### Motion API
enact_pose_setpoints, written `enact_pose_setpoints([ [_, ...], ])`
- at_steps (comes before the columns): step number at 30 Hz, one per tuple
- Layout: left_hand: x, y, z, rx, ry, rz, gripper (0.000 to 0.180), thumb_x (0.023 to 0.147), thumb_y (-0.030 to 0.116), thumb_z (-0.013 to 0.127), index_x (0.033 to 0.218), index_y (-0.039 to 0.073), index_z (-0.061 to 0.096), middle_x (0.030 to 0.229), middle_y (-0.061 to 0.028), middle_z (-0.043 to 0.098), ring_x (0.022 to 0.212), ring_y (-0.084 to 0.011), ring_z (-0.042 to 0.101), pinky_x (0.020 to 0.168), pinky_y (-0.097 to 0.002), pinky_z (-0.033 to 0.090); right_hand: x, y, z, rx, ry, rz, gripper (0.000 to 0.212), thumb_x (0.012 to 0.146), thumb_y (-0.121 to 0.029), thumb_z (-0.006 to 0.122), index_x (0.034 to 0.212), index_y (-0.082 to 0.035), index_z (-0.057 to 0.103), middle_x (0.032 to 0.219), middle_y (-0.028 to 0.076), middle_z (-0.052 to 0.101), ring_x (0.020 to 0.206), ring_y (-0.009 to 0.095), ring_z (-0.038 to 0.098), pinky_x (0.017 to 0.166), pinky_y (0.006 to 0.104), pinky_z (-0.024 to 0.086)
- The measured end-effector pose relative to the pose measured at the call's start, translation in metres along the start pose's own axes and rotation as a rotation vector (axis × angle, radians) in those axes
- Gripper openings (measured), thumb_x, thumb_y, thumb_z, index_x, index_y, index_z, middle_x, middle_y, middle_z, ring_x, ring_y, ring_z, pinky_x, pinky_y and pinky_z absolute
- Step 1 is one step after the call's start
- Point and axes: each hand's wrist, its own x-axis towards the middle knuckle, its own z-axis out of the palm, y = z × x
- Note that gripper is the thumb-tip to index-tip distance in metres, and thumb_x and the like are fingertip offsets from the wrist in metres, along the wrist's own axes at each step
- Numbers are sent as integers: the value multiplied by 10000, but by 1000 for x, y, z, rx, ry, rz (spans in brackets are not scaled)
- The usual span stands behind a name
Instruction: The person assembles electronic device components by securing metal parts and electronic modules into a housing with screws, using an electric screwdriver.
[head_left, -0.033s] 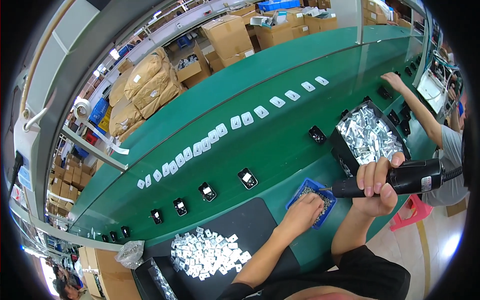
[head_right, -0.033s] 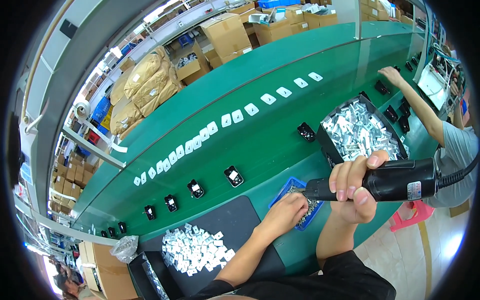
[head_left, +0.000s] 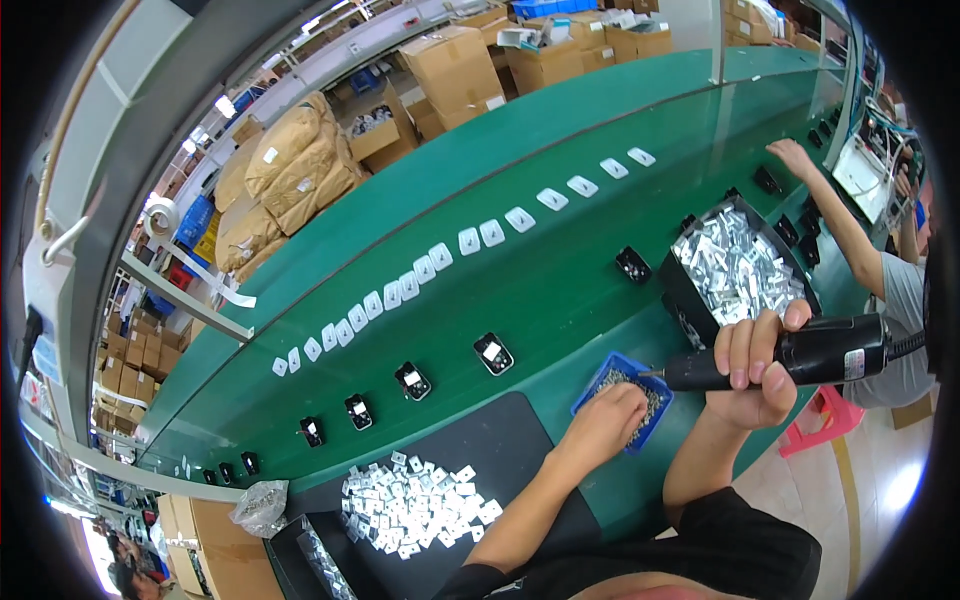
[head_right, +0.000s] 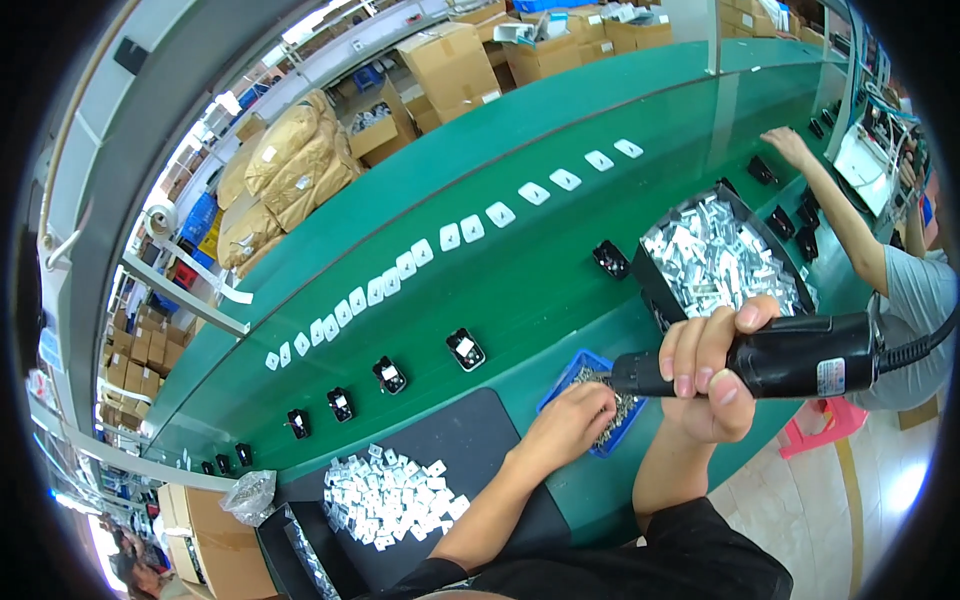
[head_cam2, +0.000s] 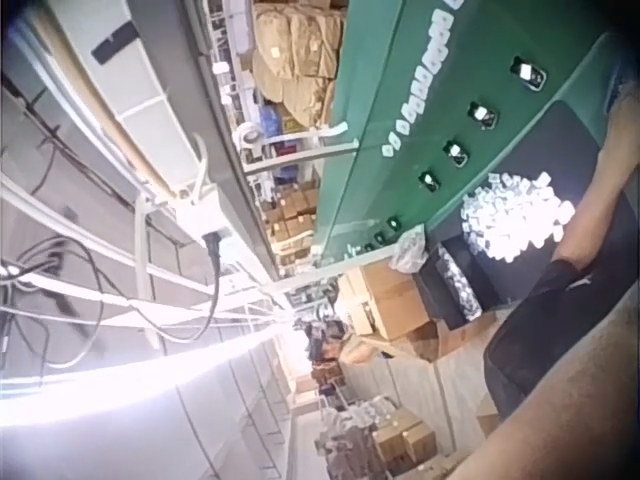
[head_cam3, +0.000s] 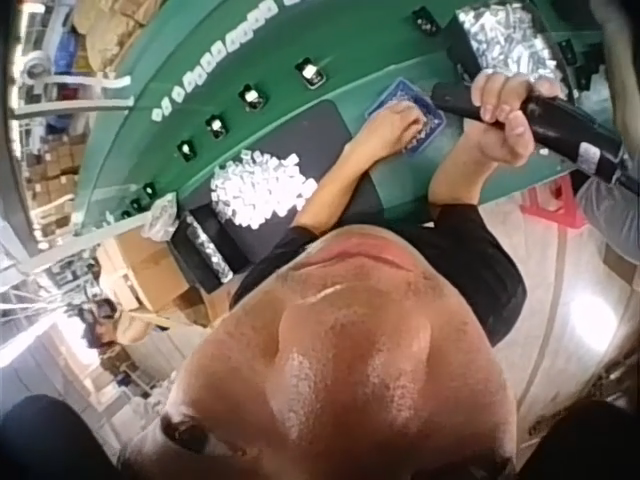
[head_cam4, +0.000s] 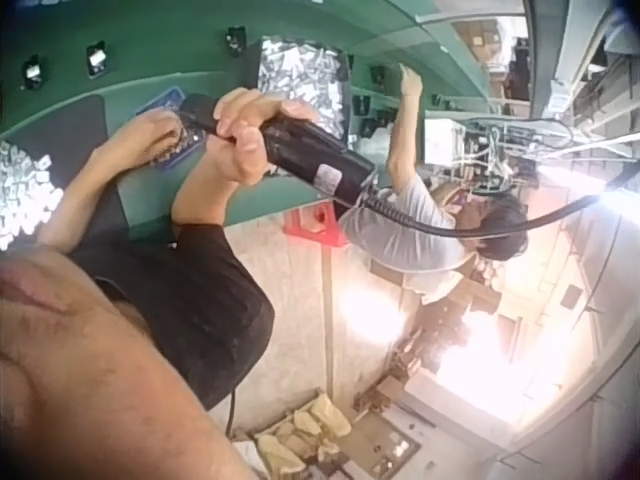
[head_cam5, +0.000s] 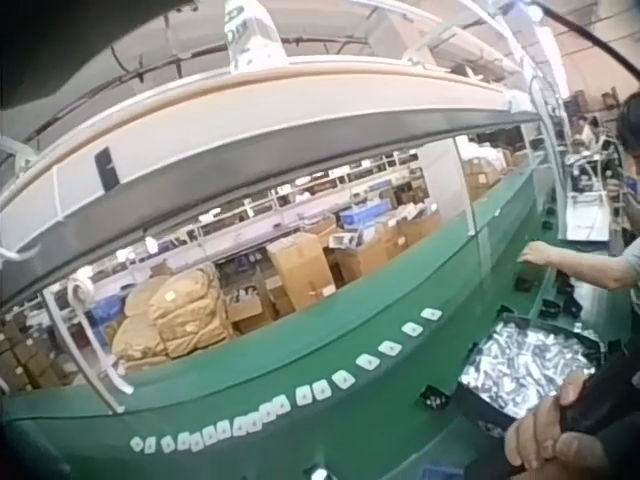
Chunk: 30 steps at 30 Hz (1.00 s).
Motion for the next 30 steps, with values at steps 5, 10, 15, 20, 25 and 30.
enact_pose_setpoints([
  [5, 1, 6, -15, -305, 49, -167, 77, 834, 55, 655, 882, 19, 607, 727, -69, 620, 620, -138, 603, 585, -257, 478, 7, 2, 3, 21, -86, 9, 436, 777, -105, 620, 1154, -78, 405, 688, -8, 462, 557, 97, 459, 588, 257, 398],
  [10, 4, -1, -19, -420, 106, -232, 162, 801, 43, 693, 956, 10, 660, 782, -57, 674, 650, -111, 624, 583, -235, 486, 9, 3, -5, 26, -176, 37, 420, 778, -105, 620, 1147, -88, 421, 720, -14, 478, 599, 87, 480, 633, 248, 395],
  [15, -2, -2, -10, -321, 81, -229, 167, 776, 57, 722, 935, 10, 703, 854, -97, 701, 703, -147, 661, 611, -255, 507, 6, -3, -14, 7, -288, 76, 489, 814, -134, 596, 1258, -92, 396, 759, -1, 492, 647, 116, 503, 658, 284, 408],
  [20, -3, -12, -7, -358, 227, -21, 164, 745, 84, 733, 897, 26, 712, 903, -117, 699, 733, -234, 671, 650, -290, 529, 4, 2, -7, 41, -236, 130, 435, 750, -118, 625, 1153, -89, 464, 721, -20, 487, 624, 87, 505, 666, 256, 405],
  [25, -2, -5, -17, -533, 327, -148, 148, 748, 36, 738, 890, 2, 706, 831, -96, 712, 677, -129, 678, 596, -214, 524, 7, 4, -4, 25, -270, 181, 392, 733, -127, 641, 1103, -101, 514, 717, -34, 545, 605, 68, 545, 674, 231, 431],
  [30, -4, -4, -22, -655, 369, -167, 188, 759, -107, 688, 936, -68, 637, 839, -131, 701, 761, -140, 675, 688, -250, 552, 5, 6, 2, 73, -288, 246, 401, 724, -118, 654, 1098, -110, 511, 718, -32, 563, 628, 72, 564, 679, 232, 438],
])
